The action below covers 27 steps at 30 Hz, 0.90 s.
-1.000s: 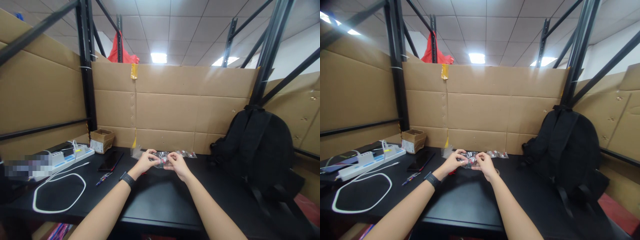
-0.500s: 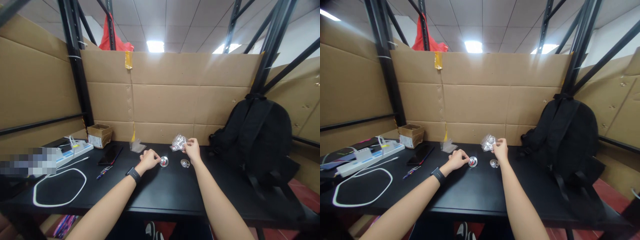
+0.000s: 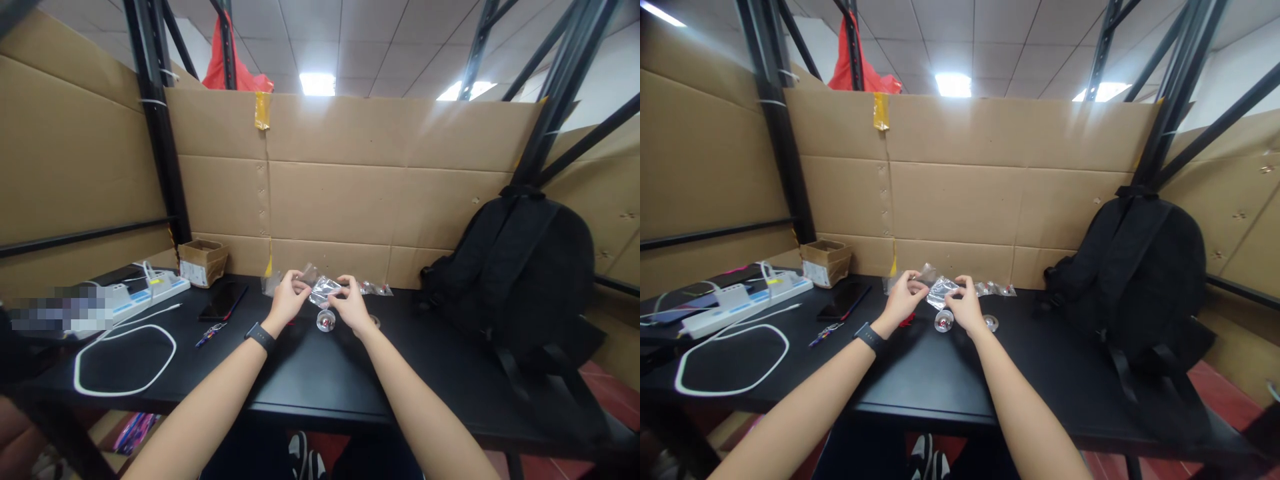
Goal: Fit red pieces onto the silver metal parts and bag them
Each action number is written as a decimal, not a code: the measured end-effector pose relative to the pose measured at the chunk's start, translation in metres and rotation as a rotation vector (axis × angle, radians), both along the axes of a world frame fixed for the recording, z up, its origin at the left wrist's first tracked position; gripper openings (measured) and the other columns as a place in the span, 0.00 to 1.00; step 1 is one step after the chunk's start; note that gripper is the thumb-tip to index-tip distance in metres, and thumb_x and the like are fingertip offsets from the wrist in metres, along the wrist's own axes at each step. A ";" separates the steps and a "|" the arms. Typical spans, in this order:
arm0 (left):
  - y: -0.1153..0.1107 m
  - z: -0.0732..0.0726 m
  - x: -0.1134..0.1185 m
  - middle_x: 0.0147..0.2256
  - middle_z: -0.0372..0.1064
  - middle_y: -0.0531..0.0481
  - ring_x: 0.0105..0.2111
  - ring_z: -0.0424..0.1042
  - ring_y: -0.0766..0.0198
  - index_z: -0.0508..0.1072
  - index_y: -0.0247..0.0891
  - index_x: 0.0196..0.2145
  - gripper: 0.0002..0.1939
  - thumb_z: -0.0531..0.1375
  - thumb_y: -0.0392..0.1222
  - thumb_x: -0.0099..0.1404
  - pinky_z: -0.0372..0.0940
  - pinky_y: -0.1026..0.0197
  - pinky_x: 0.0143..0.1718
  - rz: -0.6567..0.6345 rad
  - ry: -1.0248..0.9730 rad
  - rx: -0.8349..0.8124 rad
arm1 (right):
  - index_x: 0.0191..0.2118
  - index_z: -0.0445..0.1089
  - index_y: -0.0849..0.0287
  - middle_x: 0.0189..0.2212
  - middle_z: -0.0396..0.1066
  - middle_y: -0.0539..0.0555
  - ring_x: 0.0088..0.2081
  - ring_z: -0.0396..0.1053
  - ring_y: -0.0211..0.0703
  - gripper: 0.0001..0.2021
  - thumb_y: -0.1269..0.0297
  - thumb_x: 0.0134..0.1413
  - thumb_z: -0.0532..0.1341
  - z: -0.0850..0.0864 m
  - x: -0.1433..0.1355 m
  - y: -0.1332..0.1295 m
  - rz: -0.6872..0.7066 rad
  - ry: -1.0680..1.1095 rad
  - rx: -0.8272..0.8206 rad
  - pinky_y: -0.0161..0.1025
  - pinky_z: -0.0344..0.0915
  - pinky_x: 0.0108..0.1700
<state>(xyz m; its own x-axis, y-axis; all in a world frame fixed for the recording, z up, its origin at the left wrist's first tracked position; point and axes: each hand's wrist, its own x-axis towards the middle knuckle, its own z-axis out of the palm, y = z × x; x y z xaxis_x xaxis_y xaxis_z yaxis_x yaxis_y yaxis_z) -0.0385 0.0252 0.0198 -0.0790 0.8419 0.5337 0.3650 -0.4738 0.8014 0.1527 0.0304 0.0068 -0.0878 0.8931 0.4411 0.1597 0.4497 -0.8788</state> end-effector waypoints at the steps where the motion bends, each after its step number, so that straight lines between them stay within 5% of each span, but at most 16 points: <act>1: -0.001 0.002 -0.003 0.33 0.78 0.50 0.32 0.77 0.62 0.65 0.40 0.47 0.20 0.65 0.41 0.59 0.70 0.59 0.40 0.017 0.007 -0.001 | 0.53 0.55 0.53 0.38 0.71 0.51 0.35 0.76 0.43 0.23 0.65 0.51 0.61 0.004 -0.001 -0.001 -0.021 -0.047 0.046 0.44 0.72 0.44; 3: -0.002 0.006 -0.009 0.32 0.78 0.51 0.31 0.78 0.62 0.65 0.40 0.47 0.21 0.66 0.41 0.57 0.70 0.59 0.38 0.021 0.009 -0.001 | 0.52 0.60 0.54 0.47 0.71 0.58 0.47 0.74 0.49 0.20 0.66 0.53 0.59 0.014 -0.002 -0.006 -0.103 -0.219 0.218 0.49 0.68 0.51; 6: 0.001 0.007 -0.018 0.32 0.79 0.50 0.31 0.78 0.61 0.66 0.40 0.48 0.21 0.66 0.42 0.58 0.70 0.60 0.37 0.024 -0.023 0.016 | 0.51 0.68 0.52 0.63 0.60 0.61 0.66 0.54 0.60 0.17 0.64 0.55 0.61 0.030 -0.009 -0.016 -0.199 -0.617 0.544 0.61 0.52 0.62; 8: 0.005 0.005 -0.025 0.34 0.79 0.49 0.32 0.79 0.61 0.66 0.40 0.48 0.21 0.65 0.43 0.58 0.70 0.60 0.38 0.043 -0.068 0.025 | 0.54 0.68 0.52 0.66 0.58 0.61 0.68 0.48 0.62 0.20 0.61 0.55 0.63 0.034 -0.019 -0.021 -0.154 -0.843 0.683 0.64 0.44 0.64; 11: 0.014 0.002 -0.037 0.34 0.78 0.48 0.33 0.79 0.60 0.65 0.40 0.49 0.23 0.66 0.43 0.57 0.70 0.60 0.38 0.045 -0.142 -0.007 | 0.59 0.65 0.56 0.61 0.65 0.62 0.64 0.57 0.56 0.21 0.67 0.60 0.59 0.031 -0.040 -0.018 -0.102 -1.005 0.763 0.60 0.46 0.63; 17: 0.027 0.006 -0.062 0.37 0.78 0.45 0.39 0.78 0.57 0.68 0.39 0.47 0.21 0.64 0.51 0.61 0.69 0.56 0.45 0.132 -0.148 -0.083 | 0.62 0.63 0.56 0.59 0.69 0.59 0.60 0.65 0.47 0.23 0.76 0.64 0.51 0.028 -0.065 0.021 -0.075 -1.075 0.722 0.47 0.56 0.57; 21: 0.036 0.008 -0.090 0.51 0.72 0.40 0.54 0.70 0.52 0.68 0.40 0.49 0.18 0.52 0.54 0.70 0.62 0.49 0.56 0.426 0.043 -0.043 | 0.63 0.62 0.49 0.59 0.69 0.54 0.57 0.70 0.45 0.28 0.77 0.60 0.52 0.034 -0.070 0.043 -0.157 -1.128 0.476 0.41 0.63 0.53; 23: 0.042 0.002 -0.103 0.56 0.67 0.36 0.59 0.66 0.49 0.64 0.38 0.55 0.24 0.58 0.52 0.65 0.60 0.48 0.59 0.530 0.162 -0.069 | 0.63 0.63 0.49 0.55 0.73 0.57 0.52 0.73 0.48 0.27 0.76 0.61 0.53 0.036 -0.076 0.050 -0.260 -1.166 0.333 0.42 0.66 0.51; 27: 0.057 -0.020 -0.114 0.59 0.63 0.28 0.59 0.66 0.46 0.55 0.30 0.62 0.43 0.69 0.43 0.54 0.61 0.52 0.59 0.453 0.398 -0.168 | 0.57 0.71 0.54 0.45 0.78 0.63 0.48 0.76 0.53 0.21 0.74 0.61 0.54 0.037 -0.102 0.056 -0.250 -1.262 0.227 0.44 0.69 0.48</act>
